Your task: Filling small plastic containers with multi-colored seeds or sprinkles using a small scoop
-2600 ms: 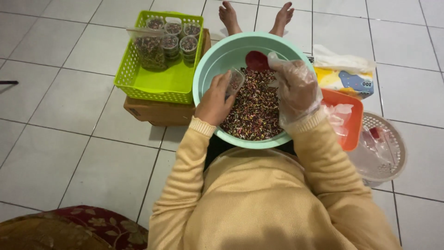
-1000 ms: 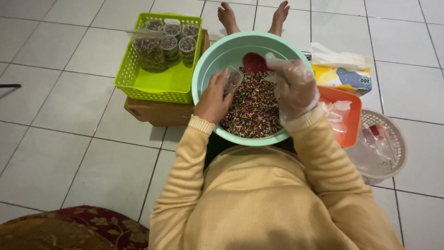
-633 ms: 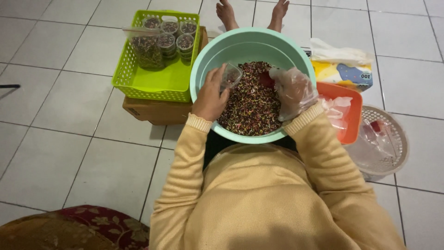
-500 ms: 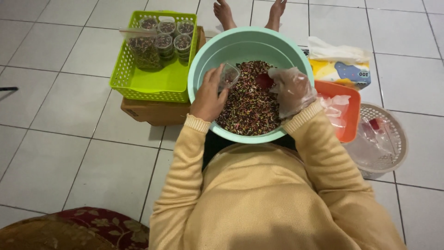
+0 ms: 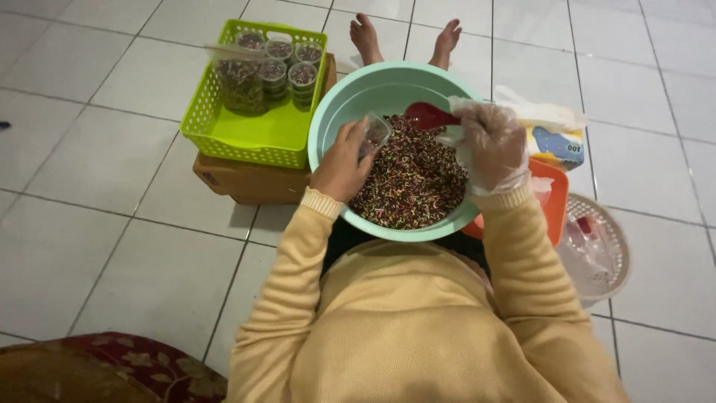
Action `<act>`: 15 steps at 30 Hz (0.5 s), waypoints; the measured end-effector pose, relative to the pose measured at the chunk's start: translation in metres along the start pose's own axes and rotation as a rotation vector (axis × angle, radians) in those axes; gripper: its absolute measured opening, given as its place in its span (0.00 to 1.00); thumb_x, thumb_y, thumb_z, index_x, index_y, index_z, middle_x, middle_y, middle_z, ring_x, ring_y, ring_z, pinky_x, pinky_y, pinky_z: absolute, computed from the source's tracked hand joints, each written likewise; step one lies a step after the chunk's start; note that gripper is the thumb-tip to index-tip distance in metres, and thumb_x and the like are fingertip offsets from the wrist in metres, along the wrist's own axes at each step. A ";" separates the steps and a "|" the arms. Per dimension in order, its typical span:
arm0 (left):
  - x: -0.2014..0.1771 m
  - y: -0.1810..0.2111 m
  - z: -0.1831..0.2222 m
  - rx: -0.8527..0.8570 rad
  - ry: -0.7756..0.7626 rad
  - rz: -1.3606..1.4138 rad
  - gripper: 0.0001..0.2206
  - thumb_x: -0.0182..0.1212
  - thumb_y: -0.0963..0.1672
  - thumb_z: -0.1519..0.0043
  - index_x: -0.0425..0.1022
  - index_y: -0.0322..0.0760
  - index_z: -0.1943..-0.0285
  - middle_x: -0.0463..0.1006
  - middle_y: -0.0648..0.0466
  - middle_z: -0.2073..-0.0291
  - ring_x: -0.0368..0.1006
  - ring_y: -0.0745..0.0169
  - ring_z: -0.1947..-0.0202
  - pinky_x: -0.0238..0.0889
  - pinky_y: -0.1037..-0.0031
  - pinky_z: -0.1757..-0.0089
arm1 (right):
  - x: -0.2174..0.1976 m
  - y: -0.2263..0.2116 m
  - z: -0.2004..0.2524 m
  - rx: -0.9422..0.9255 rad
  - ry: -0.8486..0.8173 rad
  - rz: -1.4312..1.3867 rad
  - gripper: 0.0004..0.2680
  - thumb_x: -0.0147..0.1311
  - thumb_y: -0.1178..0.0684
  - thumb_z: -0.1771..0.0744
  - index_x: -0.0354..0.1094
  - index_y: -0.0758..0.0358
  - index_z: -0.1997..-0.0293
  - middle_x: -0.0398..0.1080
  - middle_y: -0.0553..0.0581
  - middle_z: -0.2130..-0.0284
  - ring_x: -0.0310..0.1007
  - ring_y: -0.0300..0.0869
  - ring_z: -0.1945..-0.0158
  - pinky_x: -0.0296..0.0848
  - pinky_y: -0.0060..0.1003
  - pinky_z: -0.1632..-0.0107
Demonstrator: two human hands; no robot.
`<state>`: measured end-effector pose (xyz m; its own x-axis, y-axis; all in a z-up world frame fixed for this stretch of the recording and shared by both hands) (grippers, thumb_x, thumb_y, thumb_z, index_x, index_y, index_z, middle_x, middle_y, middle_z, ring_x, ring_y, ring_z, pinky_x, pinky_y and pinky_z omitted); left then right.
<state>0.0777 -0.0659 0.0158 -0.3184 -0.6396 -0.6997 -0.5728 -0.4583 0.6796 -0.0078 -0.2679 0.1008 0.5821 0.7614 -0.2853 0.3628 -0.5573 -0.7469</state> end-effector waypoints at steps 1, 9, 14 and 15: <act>0.000 -0.004 -0.002 -0.005 0.012 0.006 0.31 0.56 0.40 0.35 0.49 0.28 0.22 0.59 0.31 0.33 0.68 0.23 0.39 0.71 0.45 0.45 | -0.003 0.014 -0.003 -0.007 -0.012 0.002 0.08 0.53 0.57 0.32 0.81 0.62 0.54 0.75 0.61 0.76 0.79 0.44 0.73 0.78 0.39 0.62; 0.010 -0.021 -0.010 0.028 0.067 -0.015 0.31 0.60 0.41 0.38 0.54 0.31 0.24 0.61 0.35 0.34 0.70 0.27 0.40 0.73 0.46 0.47 | 0.047 -0.051 0.015 -0.715 -0.469 -0.003 0.10 0.49 0.60 0.29 0.70 0.80 0.47 0.74 0.77 0.64 0.76 0.69 0.60 0.77 0.59 0.61; 0.012 -0.021 -0.008 0.055 0.101 -0.002 0.32 0.58 0.42 0.38 0.53 0.31 0.23 0.60 0.34 0.34 0.70 0.25 0.41 0.74 0.47 0.47 | 0.013 0.025 0.014 -0.615 -0.189 0.494 0.11 0.53 0.58 0.31 0.79 0.56 0.45 0.74 0.62 0.66 0.74 0.58 0.60 0.73 0.50 0.51; 0.017 -0.023 -0.011 0.062 0.096 -0.014 0.33 0.58 0.42 0.39 0.53 0.32 0.23 0.60 0.35 0.34 0.71 0.26 0.41 0.74 0.48 0.47 | 0.003 0.053 0.013 -0.536 -0.164 0.575 0.09 0.54 0.54 0.30 0.79 0.49 0.46 0.74 0.55 0.66 0.74 0.53 0.60 0.74 0.47 0.51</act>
<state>0.0936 -0.0726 -0.0095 -0.2385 -0.6909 -0.6825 -0.6231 -0.4302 0.6532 0.0040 -0.2913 0.0524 0.6848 0.3229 -0.6532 0.3629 -0.9285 -0.0785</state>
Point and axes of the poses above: each hand's wrist, its own z-axis away from the middle knuckle, its own x-axis out of the palm, y = z × x, the point moved 10 cm from there along -z, towards the middle knuckle
